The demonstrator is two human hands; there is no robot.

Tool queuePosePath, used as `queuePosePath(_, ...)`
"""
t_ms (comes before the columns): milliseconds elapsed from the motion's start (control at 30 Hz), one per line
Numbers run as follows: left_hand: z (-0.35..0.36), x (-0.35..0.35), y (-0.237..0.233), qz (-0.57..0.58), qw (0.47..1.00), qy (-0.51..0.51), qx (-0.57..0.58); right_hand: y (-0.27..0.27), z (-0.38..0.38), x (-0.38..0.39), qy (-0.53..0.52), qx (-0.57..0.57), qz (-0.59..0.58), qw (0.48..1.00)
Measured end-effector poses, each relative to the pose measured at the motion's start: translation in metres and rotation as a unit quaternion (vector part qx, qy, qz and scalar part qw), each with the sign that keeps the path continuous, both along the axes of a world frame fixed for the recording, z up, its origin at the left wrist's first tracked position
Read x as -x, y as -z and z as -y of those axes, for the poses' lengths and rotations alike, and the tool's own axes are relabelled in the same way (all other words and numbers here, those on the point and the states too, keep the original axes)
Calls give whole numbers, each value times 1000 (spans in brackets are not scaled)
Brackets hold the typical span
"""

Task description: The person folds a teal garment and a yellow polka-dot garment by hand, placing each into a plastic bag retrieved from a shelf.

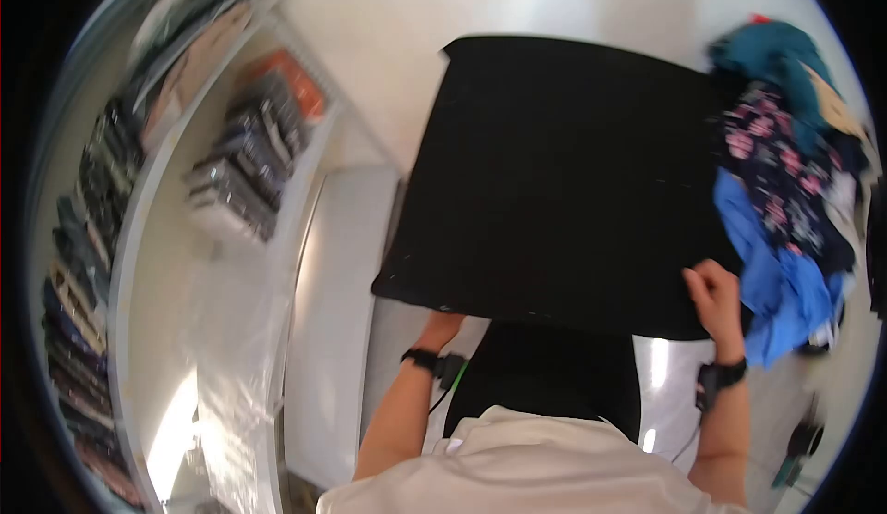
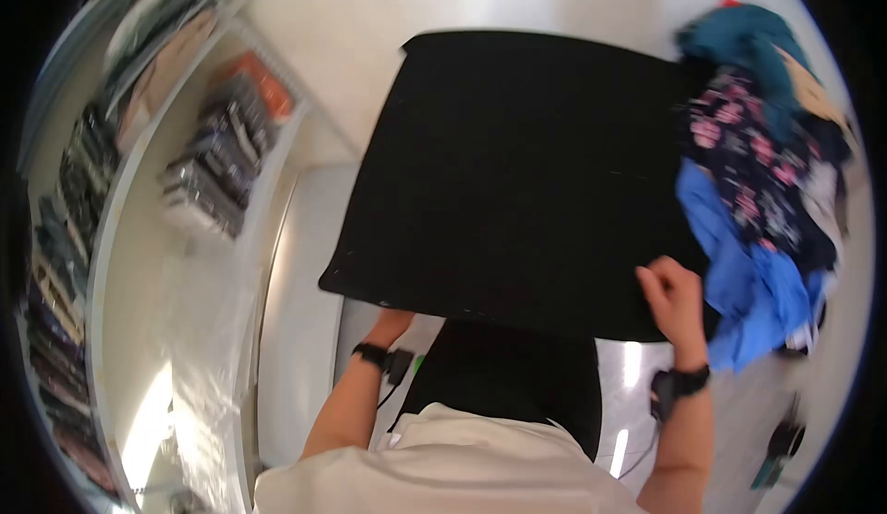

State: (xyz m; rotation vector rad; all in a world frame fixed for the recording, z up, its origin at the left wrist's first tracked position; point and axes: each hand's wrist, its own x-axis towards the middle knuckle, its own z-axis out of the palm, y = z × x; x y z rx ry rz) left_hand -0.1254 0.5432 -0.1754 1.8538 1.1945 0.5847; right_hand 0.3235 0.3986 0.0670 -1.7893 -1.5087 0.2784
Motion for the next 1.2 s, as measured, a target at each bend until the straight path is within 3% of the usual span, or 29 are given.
queuePosePath(33,9,4,-19,62,997,-36,5,0,0,4,10,-11,21,1000)
queuePosePath(67,14,11,-35,-36,998,-37,-31,-1,0,2,14,-1,30,999)
queuePosePath(100,20,14,-69,-88,996,-22,13,-1,1,2,10,-6,29,1000)
queuePosePath(167,33,23,-88,18,999,-39,15,8,2,-5,6,-24,20,999)
queuePosePath(233,54,29,-125,-51,998,-25,30,1,5,-1,-5,-45,26,999)
queuePosePath(367,74,74,-109,-78,979,90,166,-2,8,2,17,-23,-2,1000)
queuePosePath(567,63,46,-249,-4,998,45,47,-4,9,2,20,-23,1,1000)
queuePosePath(667,39,12,-297,9,998,68,-12,-4,9,2,21,-24,15,999)
queuePosePath(833,-21,-50,-283,38,986,160,-8,-5,10,-2,-7,-5,-18,1000)
queuePosePath(933,-36,-77,-262,-35,980,145,-130,-25,8,-19,-56,59,-56,995)
queuePosePath(1067,-26,-93,-250,-65,969,67,-228,-66,-15,-73,4,-86,18,996)
queuePosePath(1133,-21,-98,-257,-65,967,58,-241,-106,-34,-102,92,-139,28,986)
queuePosePath(1167,-17,-99,-259,-70,964,48,-252,-117,-51,-124,138,-252,165,944)
queuePosePath(1200,-16,-103,-262,-82,964,40,-248,-140,-63,-140,195,-273,228,914)
